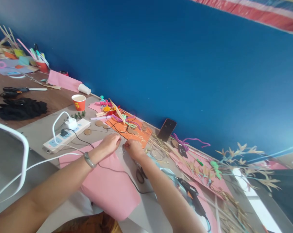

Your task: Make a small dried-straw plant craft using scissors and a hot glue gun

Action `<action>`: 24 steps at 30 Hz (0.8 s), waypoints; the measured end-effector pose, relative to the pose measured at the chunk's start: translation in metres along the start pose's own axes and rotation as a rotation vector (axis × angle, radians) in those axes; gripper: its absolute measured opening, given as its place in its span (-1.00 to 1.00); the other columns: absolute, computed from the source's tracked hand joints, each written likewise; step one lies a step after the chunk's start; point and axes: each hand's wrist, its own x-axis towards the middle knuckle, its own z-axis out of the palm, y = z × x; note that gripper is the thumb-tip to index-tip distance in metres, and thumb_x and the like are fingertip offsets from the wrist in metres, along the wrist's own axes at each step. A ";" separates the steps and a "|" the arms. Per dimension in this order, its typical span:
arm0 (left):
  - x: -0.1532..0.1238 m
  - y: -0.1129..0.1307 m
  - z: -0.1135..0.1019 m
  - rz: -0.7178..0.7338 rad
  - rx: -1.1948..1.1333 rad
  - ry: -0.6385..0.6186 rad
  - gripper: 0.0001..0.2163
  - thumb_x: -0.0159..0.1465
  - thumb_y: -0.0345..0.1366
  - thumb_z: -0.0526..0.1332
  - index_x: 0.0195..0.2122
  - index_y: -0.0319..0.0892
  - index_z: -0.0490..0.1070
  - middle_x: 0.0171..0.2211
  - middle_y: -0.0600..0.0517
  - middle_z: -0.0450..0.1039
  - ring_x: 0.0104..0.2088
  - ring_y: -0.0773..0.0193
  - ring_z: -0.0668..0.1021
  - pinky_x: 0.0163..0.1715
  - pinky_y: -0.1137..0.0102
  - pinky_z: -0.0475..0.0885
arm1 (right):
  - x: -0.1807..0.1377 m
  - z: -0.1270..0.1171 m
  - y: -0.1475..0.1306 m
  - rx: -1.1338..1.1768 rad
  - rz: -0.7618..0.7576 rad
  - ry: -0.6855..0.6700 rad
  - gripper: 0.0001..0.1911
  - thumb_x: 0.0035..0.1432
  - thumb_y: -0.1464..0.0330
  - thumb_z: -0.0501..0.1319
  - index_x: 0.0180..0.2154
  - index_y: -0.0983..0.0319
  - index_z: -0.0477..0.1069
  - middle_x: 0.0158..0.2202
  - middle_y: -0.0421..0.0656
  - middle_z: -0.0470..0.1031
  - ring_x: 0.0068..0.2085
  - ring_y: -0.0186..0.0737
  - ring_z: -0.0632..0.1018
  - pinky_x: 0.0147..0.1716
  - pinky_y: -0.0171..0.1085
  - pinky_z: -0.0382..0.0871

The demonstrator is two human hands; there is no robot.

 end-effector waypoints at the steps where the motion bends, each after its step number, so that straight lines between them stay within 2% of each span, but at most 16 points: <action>1: 0.000 0.000 -0.001 -0.006 -0.001 -0.002 -0.79 0.26 -0.47 -0.01 -0.29 -0.22 0.42 -0.32 -0.09 0.48 -0.26 0.18 0.51 -0.19 0.31 0.35 | 0.000 0.000 -0.002 -0.001 -0.003 0.000 -0.84 0.10 0.47 0.15 -0.36 0.26 0.53 -0.33 -0.13 0.57 -0.28 -0.26 0.52 -0.25 -0.35 0.26; 7: -0.003 0.002 -0.004 -0.037 -0.008 0.011 -0.78 0.27 -0.46 0.00 -0.29 -0.22 0.44 -0.33 -0.10 0.49 -0.24 0.17 0.51 -0.14 0.30 0.36 | -0.007 -0.012 -0.003 0.077 -0.034 0.004 -0.82 0.14 0.47 0.09 -0.37 0.30 0.46 -0.40 -0.14 0.52 -0.36 -0.30 0.47 -0.32 -0.36 0.26; 10: -0.003 0.004 -0.006 -0.042 -0.024 0.012 -0.80 0.26 -0.46 0.03 -0.28 -0.24 0.46 -0.32 -0.13 0.49 -0.21 0.17 0.51 -0.11 0.31 0.35 | -0.013 -0.020 0.000 0.205 -0.034 0.049 -0.83 0.16 0.41 0.08 -0.35 0.31 0.43 -0.42 -0.16 0.50 -0.40 -0.32 0.45 -0.37 -0.37 0.28; 15: -0.001 0.008 -0.011 -0.069 -0.008 -0.021 -0.78 0.24 -0.48 0.01 -0.33 -0.24 0.47 -0.33 -0.13 0.50 -0.24 0.16 0.52 -0.15 0.31 0.36 | -0.017 -0.017 0.000 0.395 -0.072 -0.001 -0.96 0.00 0.48 0.18 -0.46 0.30 0.41 -0.51 -0.23 0.47 -0.48 -0.37 0.42 -0.45 -0.41 0.28; 21: -0.001 0.009 -0.013 -0.072 -0.011 -0.011 -0.77 0.26 -0.46 0.00 -0.32 -0.24 0.46 -0.32 -0.13 0.50 -0.23 0.14 0.52 -0.15 0.29 0.36 | -0.007 -0.002 -0.001 0.239 -0.064 -0.002 -0.83 -0.05 0.53 0.22 -0.34 0.26 0.49 -0.44 -0.23 0.53 -0.42 -0.35 0.47 -0.39 -0.40 0.30; 24: -0.001 0.007 -0.011 -0.061 0.008 -0.012 -0.77 0.27 -0.46 -0.01 -0.31 -0.23 0.46 -0.31 -0.12 0.50 -0.23 0.15 0.52 -0.16 0.30 0.36 | 0.000 0.003 -0.003 0.190 -0.052 -0.003 -0.85 -0.01 0.53 0.20 -0.38 0.25 0.51 -0.42 -0.19 0.55 -0.38 -0.31 0.50 -0.34 -0.37 0.30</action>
